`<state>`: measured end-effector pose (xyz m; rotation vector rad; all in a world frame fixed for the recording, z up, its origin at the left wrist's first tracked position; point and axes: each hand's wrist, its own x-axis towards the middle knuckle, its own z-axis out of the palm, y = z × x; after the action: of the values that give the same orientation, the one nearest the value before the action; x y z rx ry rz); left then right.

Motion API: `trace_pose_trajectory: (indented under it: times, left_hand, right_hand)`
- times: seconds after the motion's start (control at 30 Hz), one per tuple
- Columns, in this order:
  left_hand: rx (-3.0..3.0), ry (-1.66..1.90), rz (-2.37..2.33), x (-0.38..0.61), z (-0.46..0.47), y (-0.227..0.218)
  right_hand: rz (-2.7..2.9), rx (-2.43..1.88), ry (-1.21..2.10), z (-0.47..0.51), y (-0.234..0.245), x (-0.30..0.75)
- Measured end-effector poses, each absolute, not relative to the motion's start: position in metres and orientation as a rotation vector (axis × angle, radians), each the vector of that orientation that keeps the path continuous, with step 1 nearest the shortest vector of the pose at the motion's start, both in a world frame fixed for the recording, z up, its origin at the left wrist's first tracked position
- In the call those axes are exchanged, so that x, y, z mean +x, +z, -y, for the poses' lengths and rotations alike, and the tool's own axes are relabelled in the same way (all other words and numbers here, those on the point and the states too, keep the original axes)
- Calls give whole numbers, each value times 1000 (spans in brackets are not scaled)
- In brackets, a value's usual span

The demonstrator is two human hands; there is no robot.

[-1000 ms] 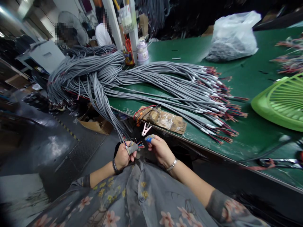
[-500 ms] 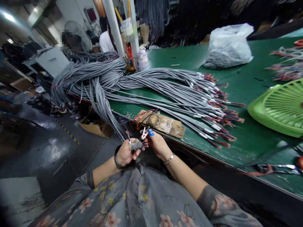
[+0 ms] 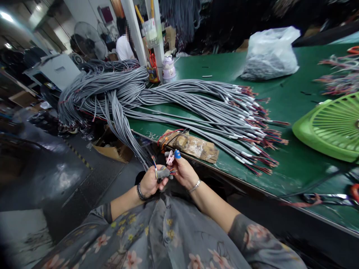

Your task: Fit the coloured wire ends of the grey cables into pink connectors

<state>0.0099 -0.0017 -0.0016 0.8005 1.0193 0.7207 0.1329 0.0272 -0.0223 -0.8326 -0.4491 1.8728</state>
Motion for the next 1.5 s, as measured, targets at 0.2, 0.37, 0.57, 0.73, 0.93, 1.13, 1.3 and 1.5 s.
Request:
trace_pose_trajectory:
  times: [0.2,0.37,0.57,0.73,0.93,1.13,1.3,1.5]
  left_hand:
    - [816,741,-1012,7,6,-3]
    - [841,761,-1048,5,17,-1]
    - [831,827,-1103,6,21,4]
    - [809,846,-1118,8,17,5]
    - [794,820,-1104,9,16,8]
    - [760,813,-1101,10,13,9]
    - [752,791,-1104,14,10,8]
    - [749,799,-1109,13,12,6]
  right_hand:
    - [429,-799,1916,-21,-18,137]
    - [442,-711,2017,-17,-21,145]
    - [504,-731,1896,-17,-23,146]
    - [567,-772,1832,-16,-19,144]
    - [594,-816,1776,-18,-21,141]
    - [498,-841,1811,-26,-27,138]
    - [453,-783,1844,-30,-30,137]
    - [451,-711,1866,-27,-30,138]
